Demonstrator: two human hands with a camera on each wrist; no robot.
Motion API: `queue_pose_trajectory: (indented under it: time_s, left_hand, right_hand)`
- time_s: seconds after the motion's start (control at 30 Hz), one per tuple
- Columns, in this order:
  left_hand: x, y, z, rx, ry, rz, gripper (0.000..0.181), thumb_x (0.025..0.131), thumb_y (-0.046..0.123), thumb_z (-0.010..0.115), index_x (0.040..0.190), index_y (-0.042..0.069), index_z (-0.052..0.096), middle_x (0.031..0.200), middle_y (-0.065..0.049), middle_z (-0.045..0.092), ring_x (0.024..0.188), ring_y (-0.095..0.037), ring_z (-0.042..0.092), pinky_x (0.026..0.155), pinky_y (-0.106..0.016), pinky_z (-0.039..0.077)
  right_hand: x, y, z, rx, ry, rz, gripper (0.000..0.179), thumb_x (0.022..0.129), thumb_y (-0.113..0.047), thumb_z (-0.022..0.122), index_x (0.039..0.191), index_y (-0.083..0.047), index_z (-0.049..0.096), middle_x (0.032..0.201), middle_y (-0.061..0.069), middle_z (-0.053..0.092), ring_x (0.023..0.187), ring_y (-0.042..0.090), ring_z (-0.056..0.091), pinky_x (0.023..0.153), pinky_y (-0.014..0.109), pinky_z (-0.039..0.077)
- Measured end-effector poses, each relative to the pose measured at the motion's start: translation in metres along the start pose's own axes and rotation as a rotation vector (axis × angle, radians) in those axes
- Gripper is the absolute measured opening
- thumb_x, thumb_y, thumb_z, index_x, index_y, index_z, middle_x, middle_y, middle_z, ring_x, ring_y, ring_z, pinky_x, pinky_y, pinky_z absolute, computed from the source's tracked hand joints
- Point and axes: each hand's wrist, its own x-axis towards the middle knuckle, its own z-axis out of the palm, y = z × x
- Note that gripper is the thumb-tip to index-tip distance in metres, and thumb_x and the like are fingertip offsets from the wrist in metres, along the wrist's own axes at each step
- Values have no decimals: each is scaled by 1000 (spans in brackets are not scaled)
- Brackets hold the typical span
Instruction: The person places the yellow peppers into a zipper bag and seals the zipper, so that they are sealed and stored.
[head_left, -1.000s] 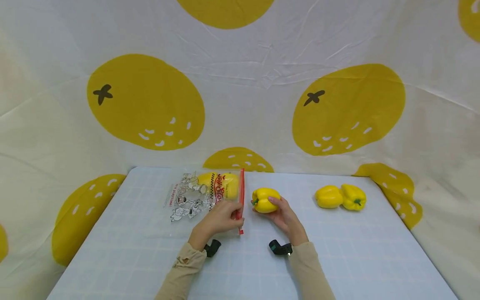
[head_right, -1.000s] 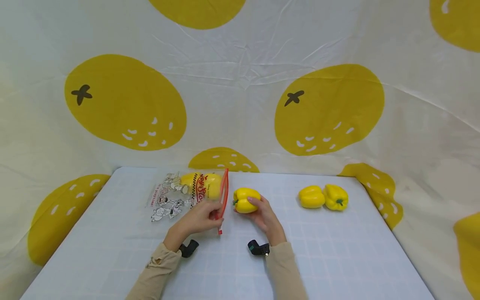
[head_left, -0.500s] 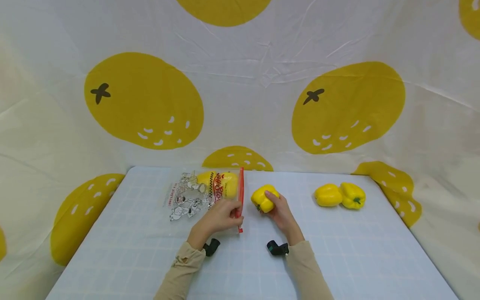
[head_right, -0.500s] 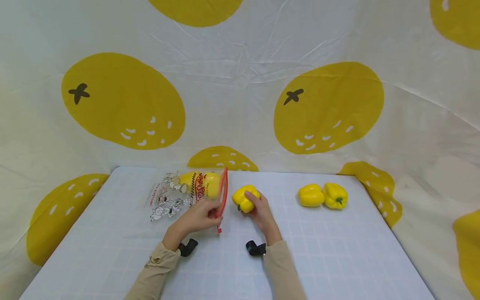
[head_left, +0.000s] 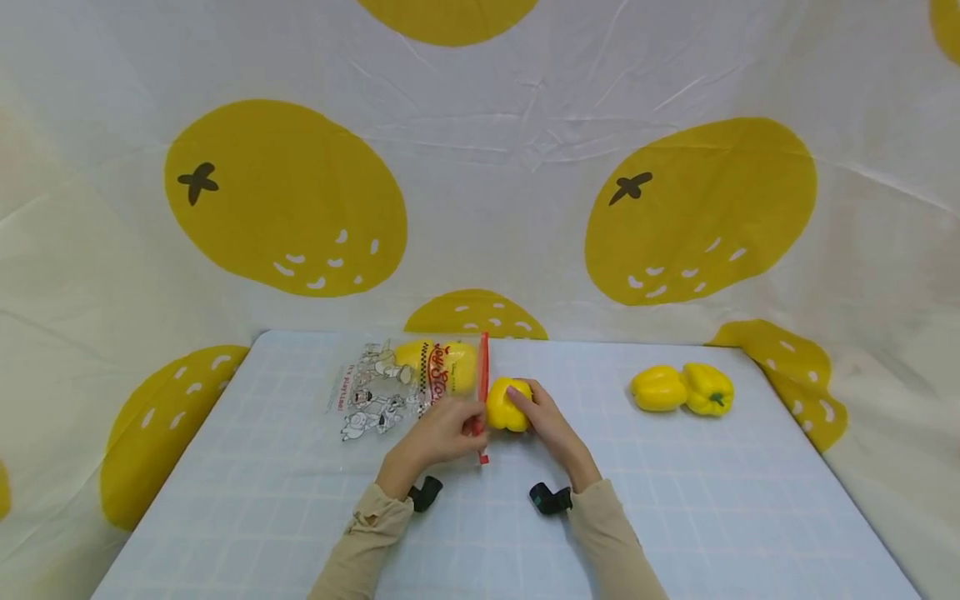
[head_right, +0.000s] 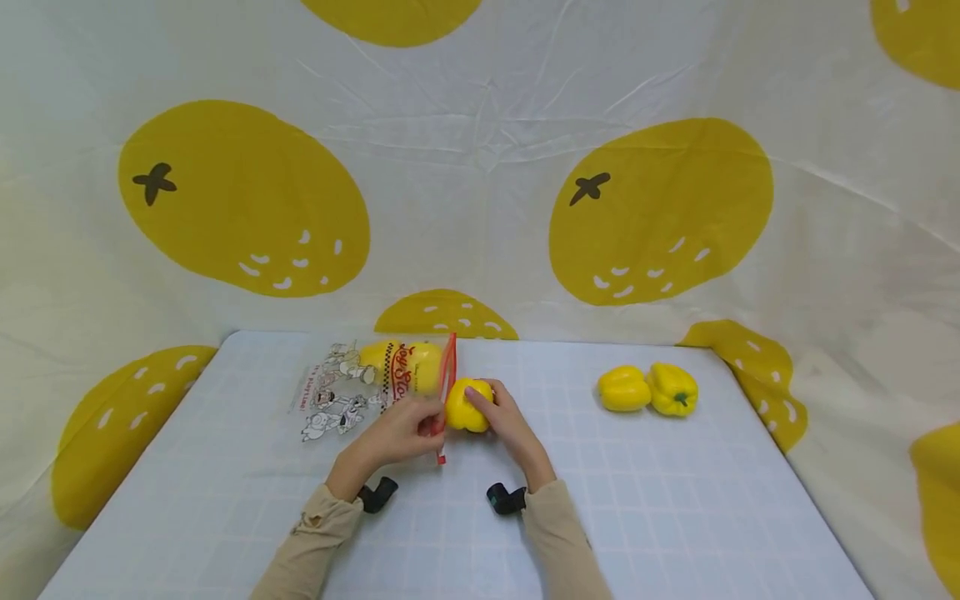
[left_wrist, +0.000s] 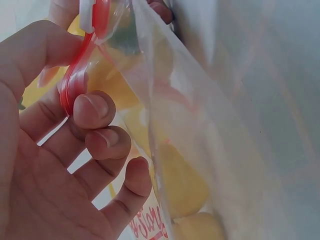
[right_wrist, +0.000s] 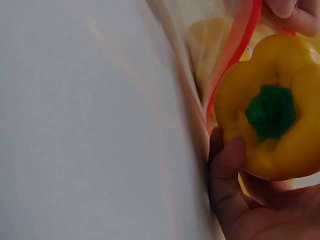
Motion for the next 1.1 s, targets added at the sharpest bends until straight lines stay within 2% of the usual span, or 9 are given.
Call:
queue_pose_trajectory:
  time_s: [0.13,0.27,0.4,0.57,0.67,0.8,0.87,0.93,1.1]
  left_hand:
    - [0,0,0,9,8,6,20,81,13,74,73,17,56,63,10,46,63,-9,44,59,-25,38]
    - [1,0,0,21,13,22,21,81,15,74,72,16,55,61,10,44,61,-8,43,58,-24,37]
    - [0,1,0,26,11,13,21,81,16,74,72,16,56,61,10,45,61,-8,42,58,-23,36]
    - [0,1,0,20,12,6,21,81,16,74,71,15,56,61,10,45,60,-8,43,57,-23,37]
    - [2,1,-1,5,12,11,21,81,15,74,71,15,56,61,10,45,59,-8,43,56,-23,37]
    - [2,0,-2,4,10,3,22,81,16,75,71,16,55,61,10,45,58,-7,42,56,-22,36]
    - [2,0,-2,6,12,5,22,81,15,75,71,16,55,62,10,44,58,-6,42,56,-22,36]
    - [2,0,-2,19,18,9,22,81,15,75,71,16,54,62,10,44,59,-7,42,56,-22,35]
    - [3,4,-1,83,42,29,21,81,17,74,73,17,55,62,11,44,61,-8,42,62,-25,36]
  right_hand:
    - [2,3,0,15,19,-25,47,98,-44,58,123,-5,51,104,12,61,84,22,54,72,29,43]
    - [2,7,0,25,17,-68,48,100,-44,54,122,-2,61,105,10,63,88,22,56,77,28,46]
    - [3,8,3,29,42,-52,48,98,-48,56,117,-5,61,107,8,65,92,21,58,83,28,48]
    - [3,5,4,11,84,-34,47,94,-51,61,104,-5,62,98,8,63,86,21,57,78,28,48]
    - [2,2,0,24,31,-30,49,93,-49,63,107,-3,66,100,8,63,87,21,57,79,28,48]
    - [0,3,-11,94,-151,-34,44,94,-29,66,126,1,60,120,12,62,99,24,58,90,30,49]
    - [0,4,-14,117,-205,-45,48,91,-19,67,133,1,55,128,14,59,105,26,58,93,31,49]
    - [1,4,-15,85,-213,-69,51,89,-15,70,135,-1,54,131,15,59,105,26,58,93,31,50]
    - [1,2,-8,-48,-143,-166,49,85,-18,77,130,-7,59,127,11,63,102,25,62,89,30,51]
